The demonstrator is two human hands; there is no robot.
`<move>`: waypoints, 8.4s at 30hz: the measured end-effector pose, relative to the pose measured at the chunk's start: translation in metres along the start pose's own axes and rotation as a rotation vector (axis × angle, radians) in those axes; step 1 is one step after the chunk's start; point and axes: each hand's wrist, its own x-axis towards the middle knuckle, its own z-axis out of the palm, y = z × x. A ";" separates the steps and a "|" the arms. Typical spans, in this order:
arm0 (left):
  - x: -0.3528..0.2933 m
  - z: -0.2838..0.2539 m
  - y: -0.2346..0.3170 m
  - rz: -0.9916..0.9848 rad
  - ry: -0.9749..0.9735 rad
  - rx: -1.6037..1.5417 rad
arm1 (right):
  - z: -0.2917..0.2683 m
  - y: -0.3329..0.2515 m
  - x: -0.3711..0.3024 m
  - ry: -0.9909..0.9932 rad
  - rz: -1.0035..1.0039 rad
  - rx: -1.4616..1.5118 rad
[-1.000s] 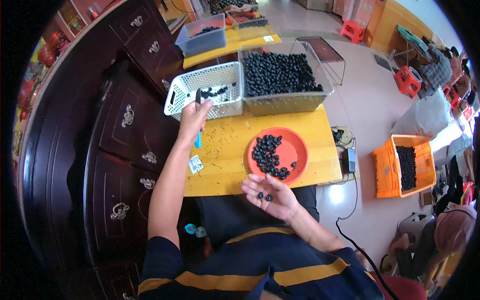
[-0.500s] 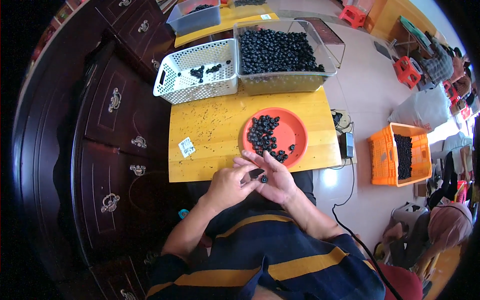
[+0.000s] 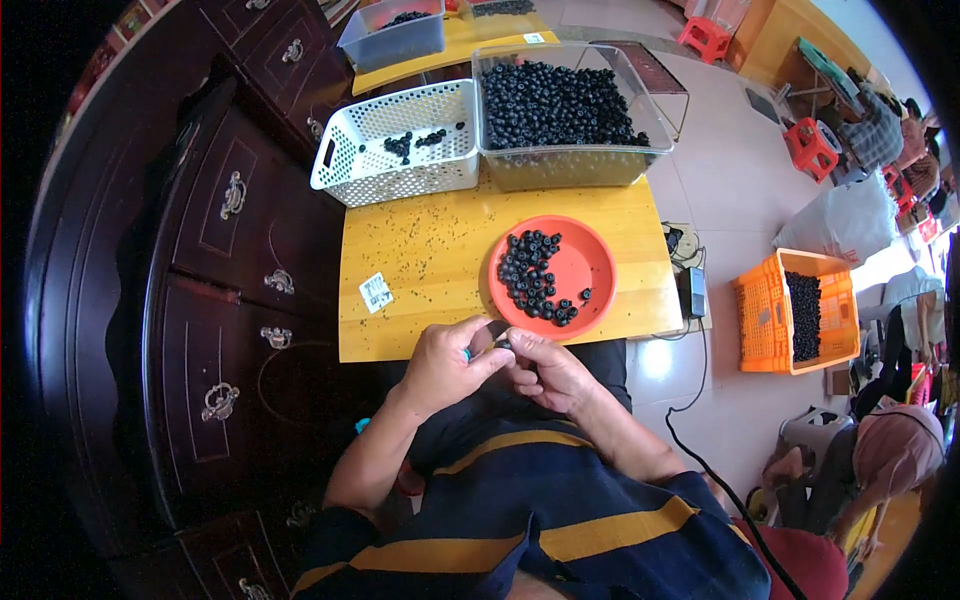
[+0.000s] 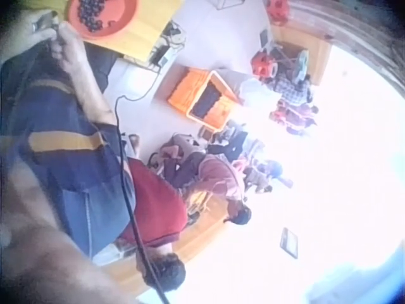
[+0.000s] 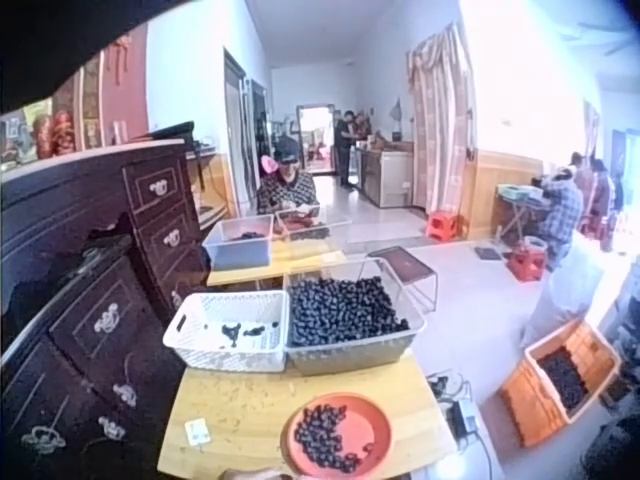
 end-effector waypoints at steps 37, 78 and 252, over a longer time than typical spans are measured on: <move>-0.008 0.017 -0.025 -0.028 0.013 -0.535 | 0.016 0.009 0.001 0.003 -0.001 0.144; 0.001 0.027 -0.007 0.205 0.081 0.306 | 0.023 0.005 -0.002 0.213 -0.177 -0.007; -0.018 0.034 0.002 0.283 0.412 0.004 | -0.001 -0.002 0.002 -0.138 -0.195 -0.183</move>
